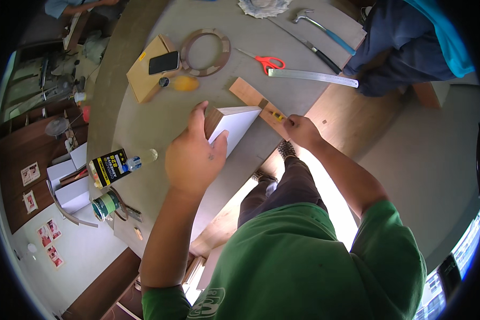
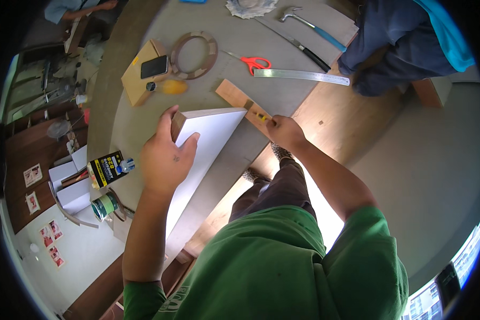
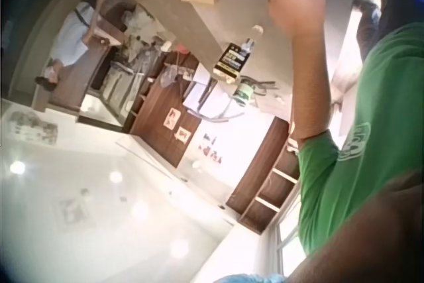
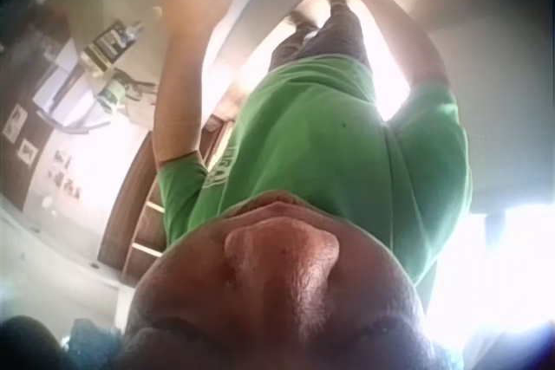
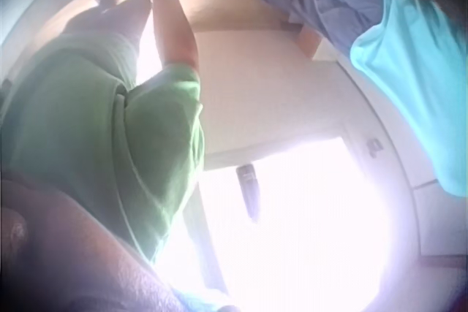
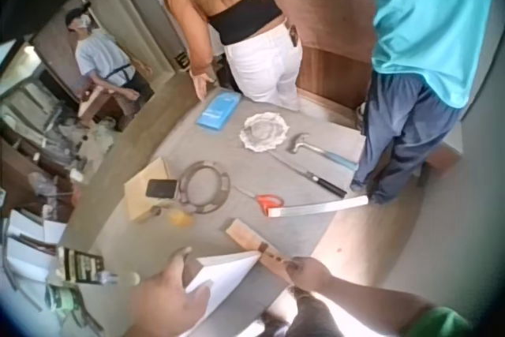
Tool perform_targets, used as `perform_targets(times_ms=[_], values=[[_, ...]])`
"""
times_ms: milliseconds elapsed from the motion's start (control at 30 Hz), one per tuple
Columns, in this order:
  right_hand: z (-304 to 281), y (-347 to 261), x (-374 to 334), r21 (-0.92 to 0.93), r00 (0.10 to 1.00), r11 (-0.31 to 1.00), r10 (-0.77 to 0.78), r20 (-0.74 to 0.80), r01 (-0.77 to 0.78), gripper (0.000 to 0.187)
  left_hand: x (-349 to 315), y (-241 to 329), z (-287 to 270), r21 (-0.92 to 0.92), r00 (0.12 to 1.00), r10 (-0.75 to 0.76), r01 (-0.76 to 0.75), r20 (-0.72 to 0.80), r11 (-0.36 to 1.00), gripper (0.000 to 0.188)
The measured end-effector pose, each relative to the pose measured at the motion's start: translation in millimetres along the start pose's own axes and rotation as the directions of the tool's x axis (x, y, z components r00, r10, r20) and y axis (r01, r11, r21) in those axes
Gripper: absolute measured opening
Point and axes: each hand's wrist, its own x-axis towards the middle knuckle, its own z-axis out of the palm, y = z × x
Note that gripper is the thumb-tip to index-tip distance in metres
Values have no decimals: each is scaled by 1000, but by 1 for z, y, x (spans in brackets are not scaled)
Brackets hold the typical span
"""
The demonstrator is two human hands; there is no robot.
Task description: The person places a long white board on a workbench, picks up a smaller wooden piece, and uses a utility knife and a handsaw to mark and cut a section from it. The person then fits the wooden piece onto the side of the white board and lifts the board to inspect the placement.
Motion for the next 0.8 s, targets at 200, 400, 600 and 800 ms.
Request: perform_targets(times_ms=[200,400,600,800], values=[[-5,9,32,59,992,998,-12,-125,19,37,8,-11,-8,-94,995,17,-8,98,995,66],[7,8,70,-567,933,813,-295,-207,131,33,-9,-24,-19,-97,997,66,-61,46,993,64],[7,-9,68,-700,876,700,-418,-243,140,46,-43,-14,-60,-155,998,-46,51,35,987,64],[32,-35,49,305,950,901,-277,-142,308,35,-68,-7,-82,-187,998,36,-45,-52,981,64]])
